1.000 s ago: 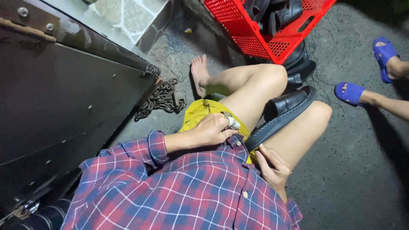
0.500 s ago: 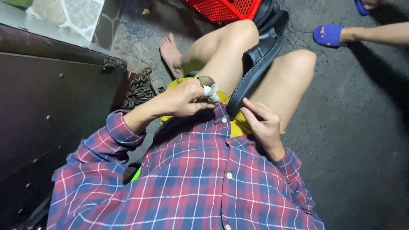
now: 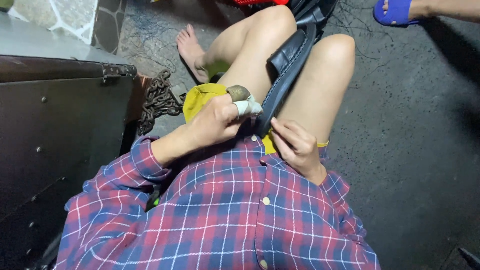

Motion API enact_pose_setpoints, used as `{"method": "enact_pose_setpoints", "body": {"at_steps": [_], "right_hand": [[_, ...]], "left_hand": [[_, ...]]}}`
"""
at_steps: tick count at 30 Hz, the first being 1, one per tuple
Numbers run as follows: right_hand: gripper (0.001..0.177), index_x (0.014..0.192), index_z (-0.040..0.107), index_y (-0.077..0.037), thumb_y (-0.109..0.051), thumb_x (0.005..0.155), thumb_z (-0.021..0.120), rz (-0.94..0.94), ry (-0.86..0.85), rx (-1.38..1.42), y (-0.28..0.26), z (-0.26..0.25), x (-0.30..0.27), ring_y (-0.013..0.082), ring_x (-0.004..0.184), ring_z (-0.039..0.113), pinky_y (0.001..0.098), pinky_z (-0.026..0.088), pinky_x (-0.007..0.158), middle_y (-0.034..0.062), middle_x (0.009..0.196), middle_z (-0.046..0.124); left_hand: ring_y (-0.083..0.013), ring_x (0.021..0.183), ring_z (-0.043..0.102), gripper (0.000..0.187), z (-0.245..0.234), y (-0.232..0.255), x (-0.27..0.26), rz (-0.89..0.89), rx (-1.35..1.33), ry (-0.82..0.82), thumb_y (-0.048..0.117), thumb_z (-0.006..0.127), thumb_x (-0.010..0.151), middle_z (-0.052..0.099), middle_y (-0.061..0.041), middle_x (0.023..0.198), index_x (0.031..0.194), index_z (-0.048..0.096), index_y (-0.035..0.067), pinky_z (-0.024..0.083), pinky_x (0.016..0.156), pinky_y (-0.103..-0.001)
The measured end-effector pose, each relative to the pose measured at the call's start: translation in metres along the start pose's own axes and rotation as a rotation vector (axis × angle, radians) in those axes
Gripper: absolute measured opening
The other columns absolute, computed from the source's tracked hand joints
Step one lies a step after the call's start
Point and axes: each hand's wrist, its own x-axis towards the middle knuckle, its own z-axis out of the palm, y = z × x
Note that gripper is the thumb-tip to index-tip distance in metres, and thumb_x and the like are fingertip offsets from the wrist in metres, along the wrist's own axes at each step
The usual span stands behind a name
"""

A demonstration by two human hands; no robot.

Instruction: Hand-stitching the sole of a black shoe using a hook-needle and thread in a workshop.

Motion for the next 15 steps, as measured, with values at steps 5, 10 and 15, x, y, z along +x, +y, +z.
{"method": "enact_pose_setpoints", "body": {"at_steps": [5, 10, 15], "right_hand": [[0.022, 0.103, 0.071, 0.002, 0.003, 0.081, 0.069, 0.006, -0.012, -0.004, 0.002, -0.001, 0.001, 0.0322, 0.074, 0.069, 0.0393, 0.055, 0.064, 0.0182, 0.089, 0.069], [0.023, 0.106, 0.070, 0.003, 0.004, 0.083, 0.066, 0.010, -0.035, 0.006, 0.000, -0.004, 0.004, 0.0343, 0.073, 0.068, 0.0403, 0.053, 0.060, 0.0195, 0.088, 0.067], [0.020, 0.105, 0.070, 0.003, 0.003, 0.084, 0.066, -0.008, -0.065, 0.046, 0.001, -0.006, 0.007, 0.0335, 0.071, 0.068, 0.0392, 0.054, 0.060, 0.0187, 0.088, 0.068]], "left_hand": [[-0.0411, 0.059, 0.061, 0.018, 0.002, -0.002, -0.002, -0.056, 0.268, -0.073, 0.003, 0.063, 0.078, 0.055, -0.021, 0.064, 0.095, 0.065, -0.003, 0.050, 0.052, -0.051], [-0.0318, 0.054, 0.059, 0.015, 0.010, -0.011, -0.009, -0.074, 0.351, -0.244, 0.018, 0.061, 0.075, 0.051, -0.009, 0.061, 0.084, 0.059, 0.006, 0.047, 0.048, -0.043], [-0.0401, 0.055, 0.057, 0.019, -0.005, 0.007, -0.018, 0.056, 0.300, -0.188, 0.001, 0.057, 0.079, 0.052, -0.019, 0.060, 0.095, 0.058, -0.009, 0.048, 0.049, -0.048]]}}
